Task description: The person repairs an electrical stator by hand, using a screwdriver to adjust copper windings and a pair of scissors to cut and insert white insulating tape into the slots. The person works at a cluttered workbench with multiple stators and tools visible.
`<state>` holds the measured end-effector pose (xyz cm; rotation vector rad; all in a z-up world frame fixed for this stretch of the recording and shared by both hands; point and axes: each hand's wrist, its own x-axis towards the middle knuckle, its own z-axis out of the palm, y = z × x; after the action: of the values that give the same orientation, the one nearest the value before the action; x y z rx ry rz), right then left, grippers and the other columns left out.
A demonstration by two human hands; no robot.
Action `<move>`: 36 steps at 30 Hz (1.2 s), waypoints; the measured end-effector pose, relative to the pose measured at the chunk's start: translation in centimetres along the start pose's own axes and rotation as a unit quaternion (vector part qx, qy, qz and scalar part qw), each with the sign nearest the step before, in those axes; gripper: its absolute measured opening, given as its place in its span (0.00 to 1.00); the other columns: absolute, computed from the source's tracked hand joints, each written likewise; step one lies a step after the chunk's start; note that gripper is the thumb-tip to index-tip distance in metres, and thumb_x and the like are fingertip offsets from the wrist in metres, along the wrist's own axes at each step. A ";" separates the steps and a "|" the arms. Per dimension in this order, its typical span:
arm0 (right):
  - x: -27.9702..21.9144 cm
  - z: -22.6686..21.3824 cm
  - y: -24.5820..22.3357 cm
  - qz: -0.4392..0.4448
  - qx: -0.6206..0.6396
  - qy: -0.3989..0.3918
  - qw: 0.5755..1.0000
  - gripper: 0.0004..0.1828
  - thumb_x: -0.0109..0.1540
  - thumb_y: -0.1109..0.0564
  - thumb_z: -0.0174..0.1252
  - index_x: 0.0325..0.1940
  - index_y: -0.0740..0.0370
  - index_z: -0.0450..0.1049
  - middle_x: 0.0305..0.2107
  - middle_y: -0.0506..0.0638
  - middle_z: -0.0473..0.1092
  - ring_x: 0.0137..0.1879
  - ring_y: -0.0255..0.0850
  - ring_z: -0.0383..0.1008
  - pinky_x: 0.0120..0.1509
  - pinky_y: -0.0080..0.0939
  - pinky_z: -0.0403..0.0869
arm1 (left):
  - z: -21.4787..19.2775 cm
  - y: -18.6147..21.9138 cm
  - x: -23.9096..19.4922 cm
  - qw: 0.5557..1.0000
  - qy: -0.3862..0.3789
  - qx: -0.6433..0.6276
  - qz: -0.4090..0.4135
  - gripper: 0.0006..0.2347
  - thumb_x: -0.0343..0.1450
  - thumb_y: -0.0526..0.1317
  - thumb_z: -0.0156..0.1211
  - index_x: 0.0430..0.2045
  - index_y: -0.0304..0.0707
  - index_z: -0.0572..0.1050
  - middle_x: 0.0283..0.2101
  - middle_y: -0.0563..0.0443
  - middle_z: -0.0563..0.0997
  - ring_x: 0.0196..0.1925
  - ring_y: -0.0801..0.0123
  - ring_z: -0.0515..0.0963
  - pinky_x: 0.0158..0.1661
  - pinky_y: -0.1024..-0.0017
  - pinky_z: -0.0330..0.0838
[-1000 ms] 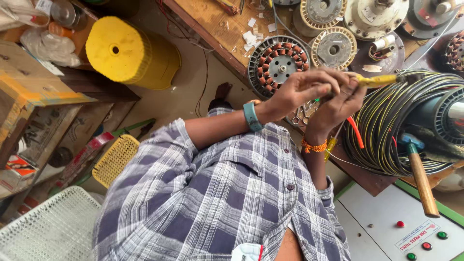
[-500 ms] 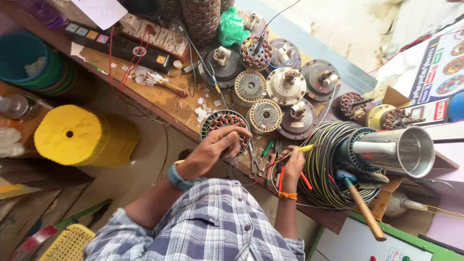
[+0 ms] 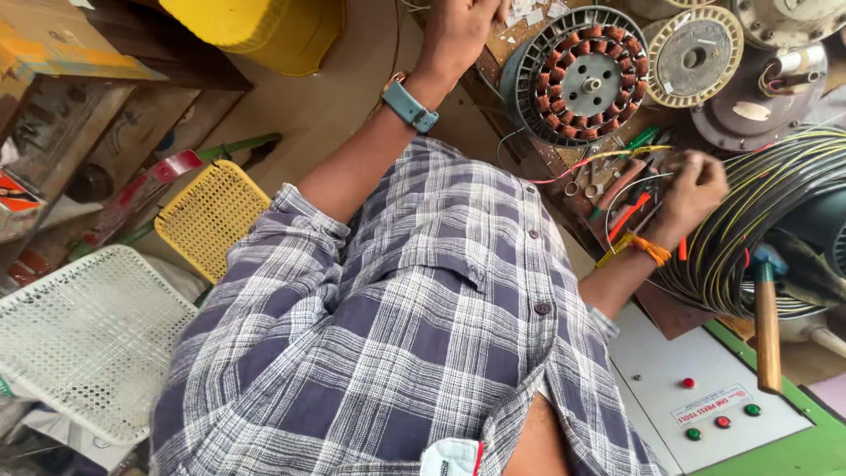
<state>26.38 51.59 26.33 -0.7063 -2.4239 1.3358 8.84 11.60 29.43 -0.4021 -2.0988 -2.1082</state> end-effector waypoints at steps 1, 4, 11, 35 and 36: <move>-0.4 -0.4 -2.6 0.026 0.105 -0.016 0.994 0.08 0.72 0.60 0.56 0.44 0.68 0.77 0.31 0.50 0.75 0.33 0.34 0.73 0.35 0.33 0.70 | 0.1 -1.6 -0.6 0.993 0.018 -0.074 -0.085 0.13 0.81 0.38 0.53 0.24 0.35 0.71 0.22 0.56 0.75 0.23 0.77 0.72 0.27 0.72 0.65; -1.7 0.4 -11.1 -0.043 0.171 -0.092 0.980 0.06 0.74 0.63 0.56 0.51 0.67 0.76 0.37 0.50 0.74 0.40 0.36 0.76 0.44 0.33 0.77 | 0.2 -5.0 -1.8 0.928 0.060 -0.261 -0.261 0.11 0.77 0.38 0.54 0.23 0.37 0.70 0.22 0.58 0.71 0.20 0.80 0.63 0.22 0.76 0.53; -3.1 5.7 -22.1 -0.376 -0.135 -0.207 0.893 0.12 0.61 0.66 0.70 0.48 0.61 0.81 0.57 0.53 0.70 0.66 0.51 0.64 0.69 0.47 0.70 | -0.8 -6.5 -2.8 0.873 0.045 -0.361 -0.326 0.08 0.75 0.39 0.60 0.26 0.39 0.73 0.27 0.56 0.75 0.23 0.79 0.67 0.24 0.77 0.60; -5.0 7.2 -22.0 -0.300 -0.281 -0.175 0.895 0.05 0.71 0.65 0.58 0.49 0.64 0.68 0.55 0.52 0.65 0.67 0.49 0.64 0.74 0.49 0.65 | 1.9 2.1 -0.7 0.984 -0.167 -0.009 0.063 0.06 0.76 0.39 0.66 0.38 0.35 0.82 0.33 0.51 0.84 0.35 0.69 0.84 0.38 0.69 0.77; -5.1 7.3 -21.8 -0.292 -0.265 -0.172 0.903 0.06 0.71 0.65 0.60 0.50 0.64 0.69 0.55 0.52 0.66 0.65 0.50 0.65 0.72 0.49 0.65 | 2.3 2.4 -0.4 0.979 -0.196 -0.014 0.061 0.05 0.75 0.38 0.66 0.37 0.35 0.82 0.31 0.50 0.83 0.33 0.67 0.83 0.36 0.68 0.75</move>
<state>21.21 33.85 40.86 0.2018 -2.9662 0.5956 10.11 13.81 31.54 -0.9946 -2.1698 -2.1260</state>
